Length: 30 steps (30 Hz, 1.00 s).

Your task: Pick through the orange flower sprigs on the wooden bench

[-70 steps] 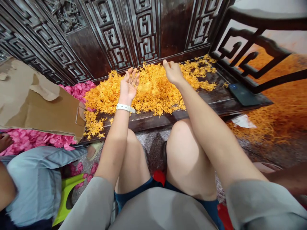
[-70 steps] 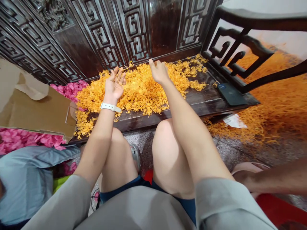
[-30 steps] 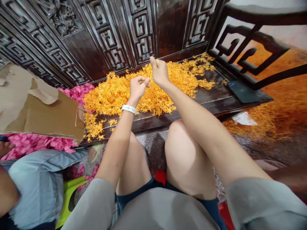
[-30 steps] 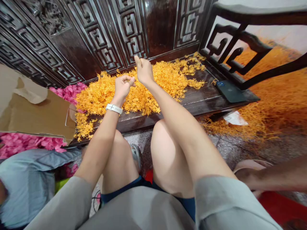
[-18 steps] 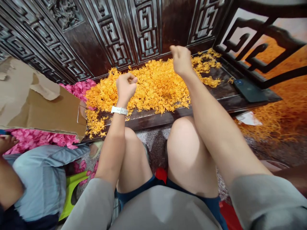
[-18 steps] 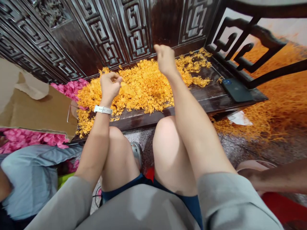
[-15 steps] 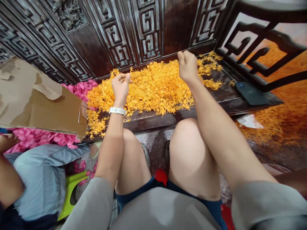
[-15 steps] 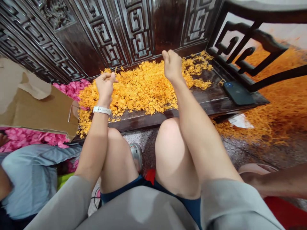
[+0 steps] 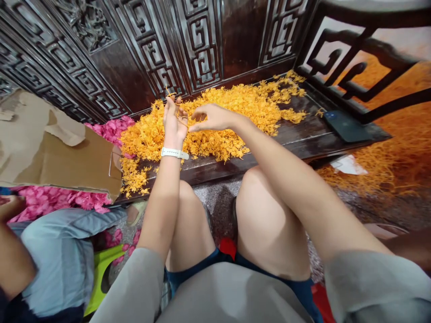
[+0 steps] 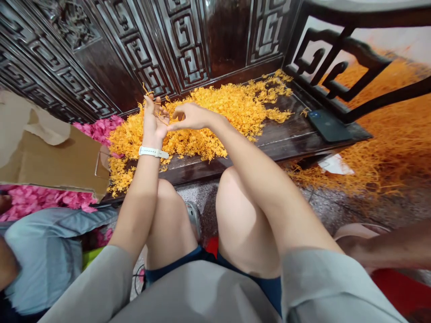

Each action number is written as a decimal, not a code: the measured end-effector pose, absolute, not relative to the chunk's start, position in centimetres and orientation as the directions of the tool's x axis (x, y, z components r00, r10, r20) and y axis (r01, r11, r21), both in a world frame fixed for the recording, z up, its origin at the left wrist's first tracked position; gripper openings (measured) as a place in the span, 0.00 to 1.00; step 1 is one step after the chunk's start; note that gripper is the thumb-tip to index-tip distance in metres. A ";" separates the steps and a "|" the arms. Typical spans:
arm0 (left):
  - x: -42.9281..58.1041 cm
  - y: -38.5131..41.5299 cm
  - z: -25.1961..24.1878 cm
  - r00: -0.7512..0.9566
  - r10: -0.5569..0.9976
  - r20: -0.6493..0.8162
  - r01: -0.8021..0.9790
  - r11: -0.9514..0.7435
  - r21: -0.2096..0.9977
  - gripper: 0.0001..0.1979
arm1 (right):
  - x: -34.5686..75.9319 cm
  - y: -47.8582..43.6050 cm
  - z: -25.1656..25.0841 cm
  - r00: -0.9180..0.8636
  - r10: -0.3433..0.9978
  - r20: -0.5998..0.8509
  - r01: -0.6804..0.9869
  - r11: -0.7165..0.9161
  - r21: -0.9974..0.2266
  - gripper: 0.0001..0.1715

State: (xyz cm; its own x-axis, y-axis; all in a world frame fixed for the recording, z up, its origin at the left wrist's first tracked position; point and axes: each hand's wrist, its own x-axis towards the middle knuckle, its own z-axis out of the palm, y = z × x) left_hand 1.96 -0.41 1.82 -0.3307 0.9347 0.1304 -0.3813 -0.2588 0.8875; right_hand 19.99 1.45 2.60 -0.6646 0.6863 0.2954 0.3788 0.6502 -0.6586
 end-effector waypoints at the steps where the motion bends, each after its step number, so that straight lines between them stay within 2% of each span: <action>1: 1.9 -0.3 1.7 -0.343 0.929 0.138 -0.384 -0.273 0.882 0.27 | 19.5 1.3 2.6 -0.701 0.653 0.287 0.371 0.677 -0.636 0.29; 4: 1.3 0.0 1.5 -0.367 0.918 0.152 -0.381 -0.298 0.875 0.30 | 18.6 1.3 2.5 -0.710 0.648 0.275 0.387 0.686 -0.616 0.15; 6: 1.0 0.0 1.5 -0.344 0.926 0.155 -0.375 -0.287 0.882 0.31 | 18.4 1.6 2.6 -0.631 0.711 0.309 0.387 0.634 -0.669 0.12; 10: 1.1 -0.6 1.5 -0.214 0.965 0.155 -0.231 -0.204 0.951 0.31 | 18.3 2.1 2.9 -0.416 0.838 0.353 0.245 0.477 -0.844 0.14; 13: 1.6 -1.1 1.6 -0.124 0.971 0.207 -0.050 -0.214 0.976 0.21 | 18.2 1.9 3.1 -0.351 0.891 0.287 0.107 0.343 -0.933 0.15; 15: 2.0 -1.2 1.6 -0.114 0.966 0.233 -0.002 -0.235 0.972 0.14 | 18.1 1.6 3.1 -0.334 0.915 0.228 0.045 0.257 -0.965 0.16; 19: 2.5 -1.3 1.7 -0.121 0.970 0.212 -0.004 -0.214 0.977 0.10 | 18.1 1.2 3.3 -0.317 0.939 0.132 -0.035 0.128 -0.991 0.23; 24: 2.8 -1.0 1.7 -0.168 0.960 0.223 -0.039 -0.232 0.972 0.12 | 18.8 0.7 3.7 -0.301 0.946 0.119 -0.095 0.094 -0.991 0.35; 26: 2.7 -0.7 1.6 -0.206 0.952 0.228 -0.047 -0.242 0.969 0.14 | 19.2 0.5 3.8 -0.357 0.925 0.128 -0.082 0.105 -0.991 0.36; 30: 2.1 -0.2 1.3 -0.248 0.944 0.217 -0.070 -0.241 0.968 0.17 | 19.8 0.2 3.9 -0.436 0.893 0.114 -0.005 0.124 -0.992 0.30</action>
